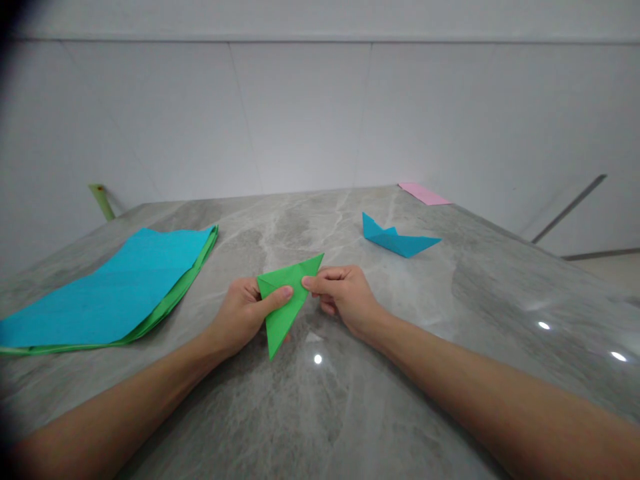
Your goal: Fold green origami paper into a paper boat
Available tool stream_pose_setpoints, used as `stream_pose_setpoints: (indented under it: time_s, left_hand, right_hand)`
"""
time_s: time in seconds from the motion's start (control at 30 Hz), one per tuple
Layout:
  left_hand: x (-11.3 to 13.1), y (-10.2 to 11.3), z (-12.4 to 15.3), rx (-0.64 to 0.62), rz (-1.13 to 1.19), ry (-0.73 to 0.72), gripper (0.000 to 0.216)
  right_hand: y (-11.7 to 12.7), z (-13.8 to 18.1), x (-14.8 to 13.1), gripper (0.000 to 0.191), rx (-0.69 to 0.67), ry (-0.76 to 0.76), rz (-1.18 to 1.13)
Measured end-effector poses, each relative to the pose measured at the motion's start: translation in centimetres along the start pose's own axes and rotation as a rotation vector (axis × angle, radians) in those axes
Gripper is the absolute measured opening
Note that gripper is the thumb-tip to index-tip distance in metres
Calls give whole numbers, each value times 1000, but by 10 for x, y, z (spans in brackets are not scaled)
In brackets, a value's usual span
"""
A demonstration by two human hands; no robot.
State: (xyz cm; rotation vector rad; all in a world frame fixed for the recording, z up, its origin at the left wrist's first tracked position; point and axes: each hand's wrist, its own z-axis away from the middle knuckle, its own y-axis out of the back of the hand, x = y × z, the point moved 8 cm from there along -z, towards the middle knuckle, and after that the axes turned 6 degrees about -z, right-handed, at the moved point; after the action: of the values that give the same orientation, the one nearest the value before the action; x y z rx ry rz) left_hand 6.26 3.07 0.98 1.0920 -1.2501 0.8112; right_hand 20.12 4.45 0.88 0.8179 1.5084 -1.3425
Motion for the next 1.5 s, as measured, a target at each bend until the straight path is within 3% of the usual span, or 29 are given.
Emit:
stream_pose_setpoints:
  time_s: [0.3, 0.47, 0.9, 1.3, 1.5]
  left_hand:
    - [-14, 2, -6, 38, 273, 103, 34]
    - [-10, -2, -6, -23, 190, 84, 28]
    - [-10, -3, -10, -21, 115, 120, 21]
    - [-18, -3, -11, -28, 222, 139, 22]
    - [-18, -2, -9, -22, 233, 117, 25]
  right_hand:
    - [-4, -1, 4, 40, -65, 5, 70]
    - [2, -4, 4, 39, -50, 30, 116]
    - [20, -15, -9, 42, 85, 185, 55]
    - [18, -17, -5, 46, 47, 193, 76]
    - [10, -12, 3, 45, -31, 110, 186]
